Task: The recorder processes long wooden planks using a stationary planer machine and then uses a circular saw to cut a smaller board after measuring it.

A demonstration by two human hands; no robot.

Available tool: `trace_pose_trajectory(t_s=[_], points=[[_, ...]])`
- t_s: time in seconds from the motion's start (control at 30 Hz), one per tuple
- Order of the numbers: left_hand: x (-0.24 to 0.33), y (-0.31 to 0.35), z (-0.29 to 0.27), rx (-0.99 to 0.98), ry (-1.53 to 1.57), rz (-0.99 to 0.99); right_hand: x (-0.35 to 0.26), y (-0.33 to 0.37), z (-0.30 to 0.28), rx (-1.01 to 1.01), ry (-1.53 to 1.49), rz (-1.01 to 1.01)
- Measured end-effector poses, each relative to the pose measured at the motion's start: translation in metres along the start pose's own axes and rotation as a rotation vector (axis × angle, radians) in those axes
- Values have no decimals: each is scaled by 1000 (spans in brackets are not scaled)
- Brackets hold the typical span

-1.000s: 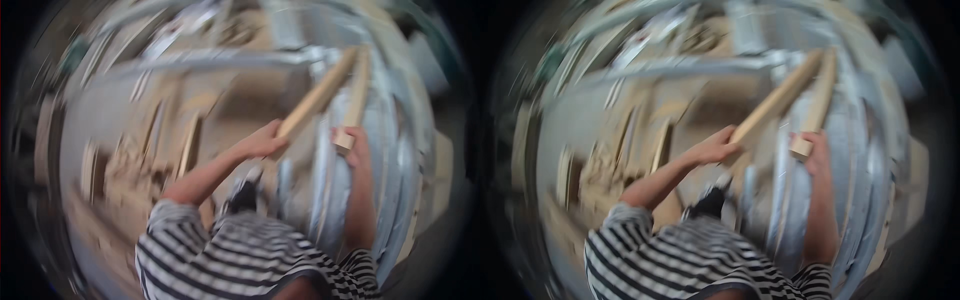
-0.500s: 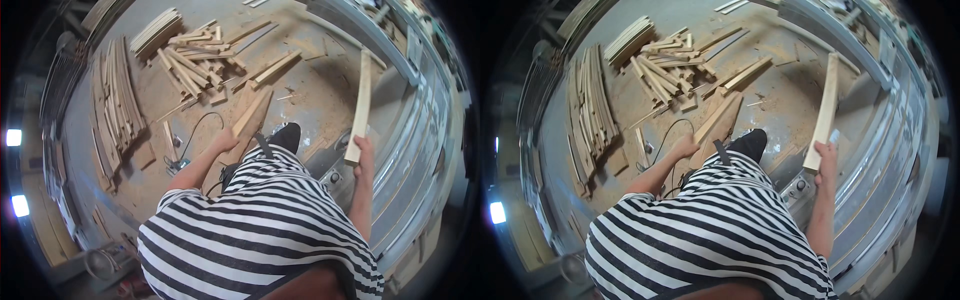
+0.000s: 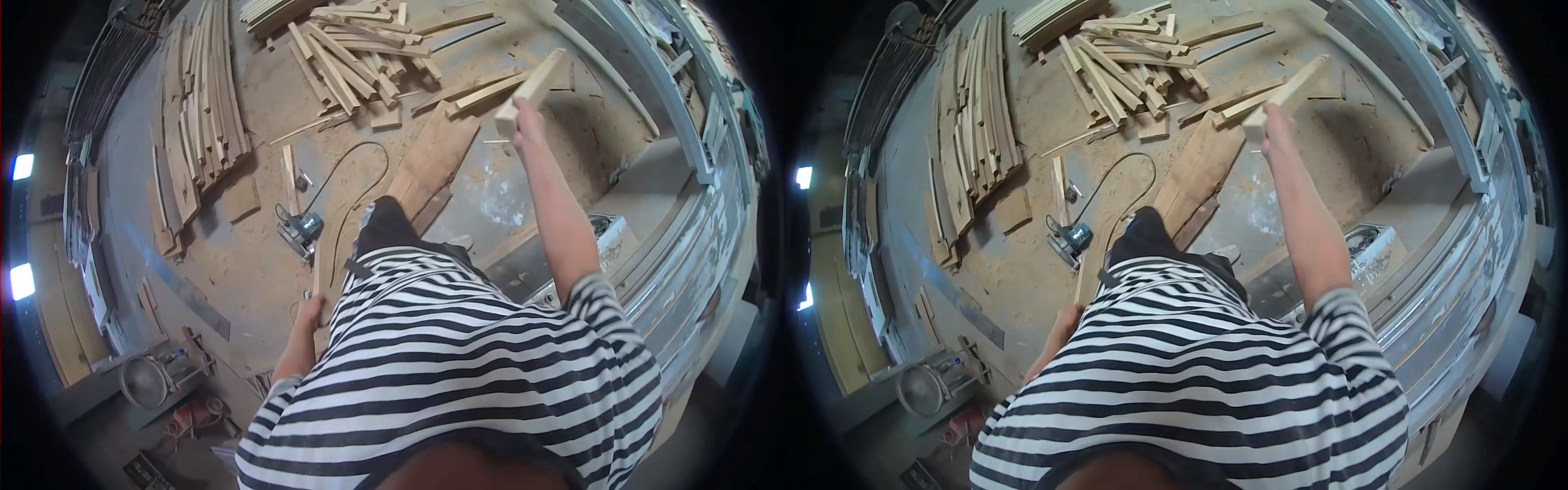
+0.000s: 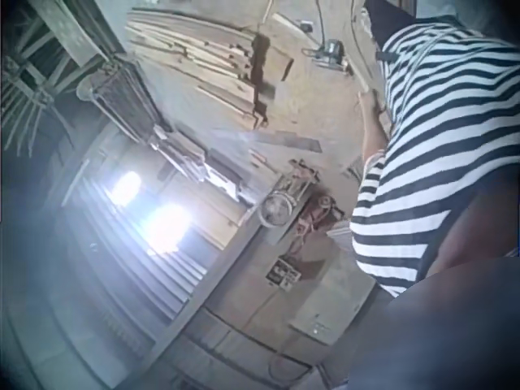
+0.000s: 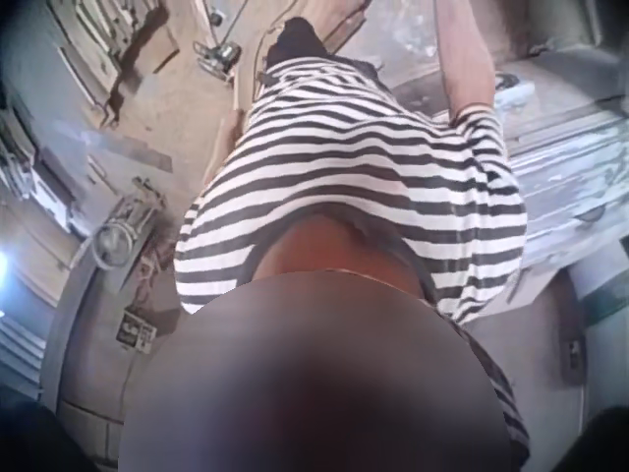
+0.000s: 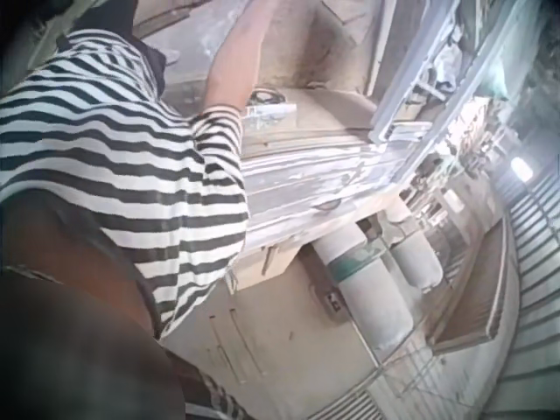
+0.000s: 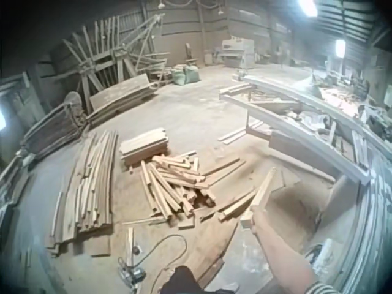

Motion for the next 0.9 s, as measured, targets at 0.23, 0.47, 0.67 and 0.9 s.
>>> trace_pose_trajectory(t_s=[0.23, 0.47, 0.67, 0.9], points=[[-52, -32, -4, -68, 67, -26, 88, -50, 74, -362, 395, 177], [22, -151, -28, -186, 531, -218, 265, 50, -40, -244, 1080, 327], [127, -254, -163, -96, 248, 2, 261, 113, -33, -458, 1565, 219], [325, -301, -438, 374, -198, 309, 182, 55, 152, -142, 883, 87]])
Point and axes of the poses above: each hand's wrist, its own y-axis away from the middle knuckle, its own z-axis out of the palm, x = y × z, the point moved 7 cm from there along -y, towards the middle knuckle, and after that the axes turned 2 degrees about -y, right-handed, at the moved point
